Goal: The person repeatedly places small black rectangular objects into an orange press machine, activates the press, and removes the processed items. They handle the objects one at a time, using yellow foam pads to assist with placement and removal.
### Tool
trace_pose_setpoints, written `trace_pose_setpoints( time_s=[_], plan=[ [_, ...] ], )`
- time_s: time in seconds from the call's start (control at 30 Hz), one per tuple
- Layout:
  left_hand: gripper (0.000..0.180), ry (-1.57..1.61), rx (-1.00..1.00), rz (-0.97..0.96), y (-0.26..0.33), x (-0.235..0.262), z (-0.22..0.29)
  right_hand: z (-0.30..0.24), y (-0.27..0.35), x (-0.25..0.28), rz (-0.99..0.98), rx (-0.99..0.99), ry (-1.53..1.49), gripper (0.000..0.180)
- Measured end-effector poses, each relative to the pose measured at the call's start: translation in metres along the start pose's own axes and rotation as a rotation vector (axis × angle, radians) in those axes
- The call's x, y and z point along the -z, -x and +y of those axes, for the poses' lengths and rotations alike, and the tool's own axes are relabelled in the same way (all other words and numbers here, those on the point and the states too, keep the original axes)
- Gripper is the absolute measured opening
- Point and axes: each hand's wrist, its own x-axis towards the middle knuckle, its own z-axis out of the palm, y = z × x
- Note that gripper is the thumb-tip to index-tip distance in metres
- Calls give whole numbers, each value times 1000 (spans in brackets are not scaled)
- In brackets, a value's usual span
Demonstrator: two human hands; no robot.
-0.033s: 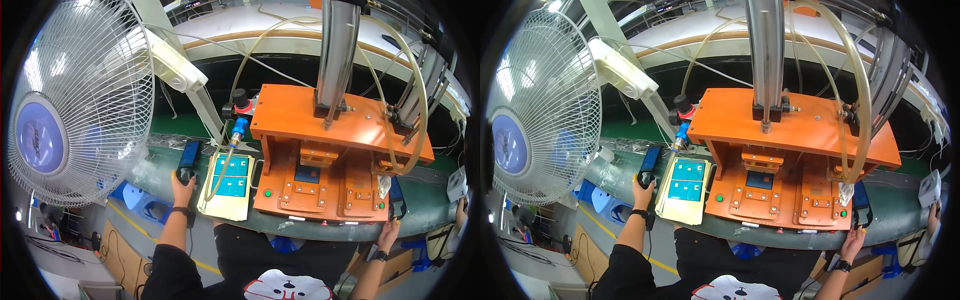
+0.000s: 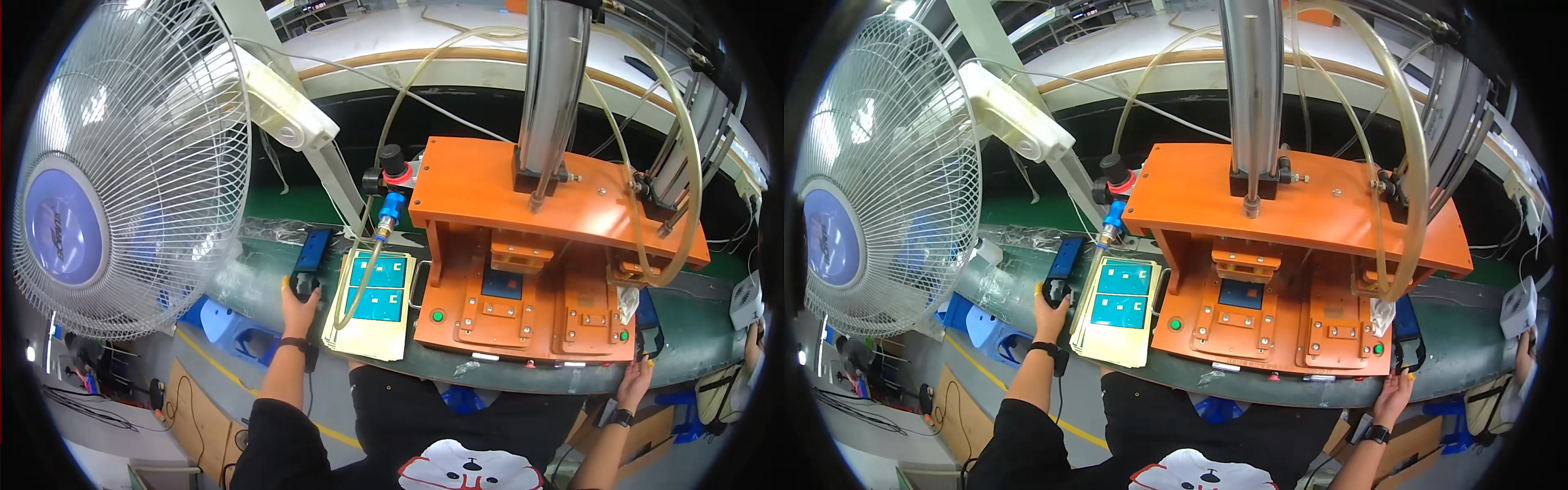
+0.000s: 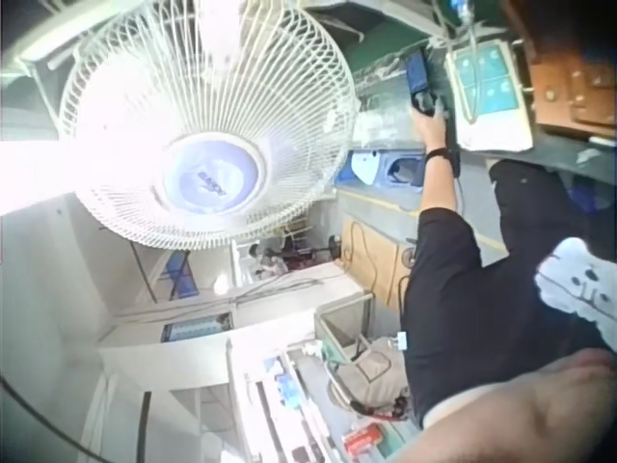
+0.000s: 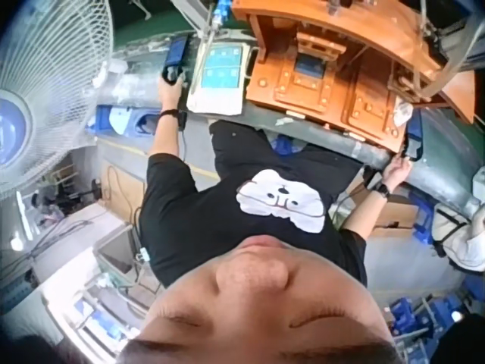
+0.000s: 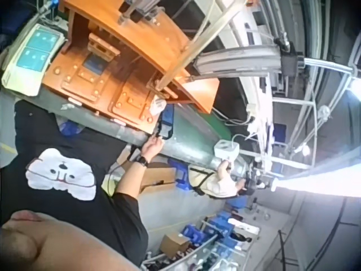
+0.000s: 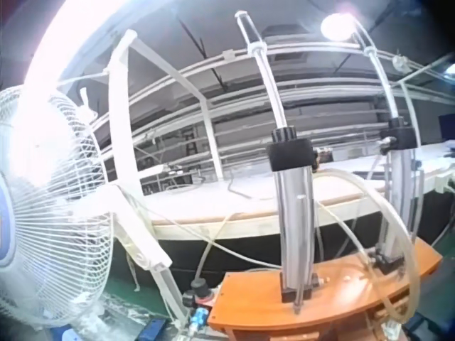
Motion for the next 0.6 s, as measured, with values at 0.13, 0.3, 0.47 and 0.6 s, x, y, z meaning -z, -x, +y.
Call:
trace_pose_setpoints(
  time_s=[0.13, 0.3, 0.47, 0.6],
  plan=[
    [105, -11, -141, -33, -1, 0, -19, 2, -1, -1, 10, 8, 16, 16],
    [105, -83, -88, -44, 4, -6, -1, -2, -7, 7, 3, -22, 62, 14],
    [110, -357, -141, -101, -2, -8, 1, -13, -26, 16, -106, -175, 154, 20],
    [107, -432, -76, -150, -7, -12, 1, -17, -19, -12, -34, -213, 235, 15]
  ],
)
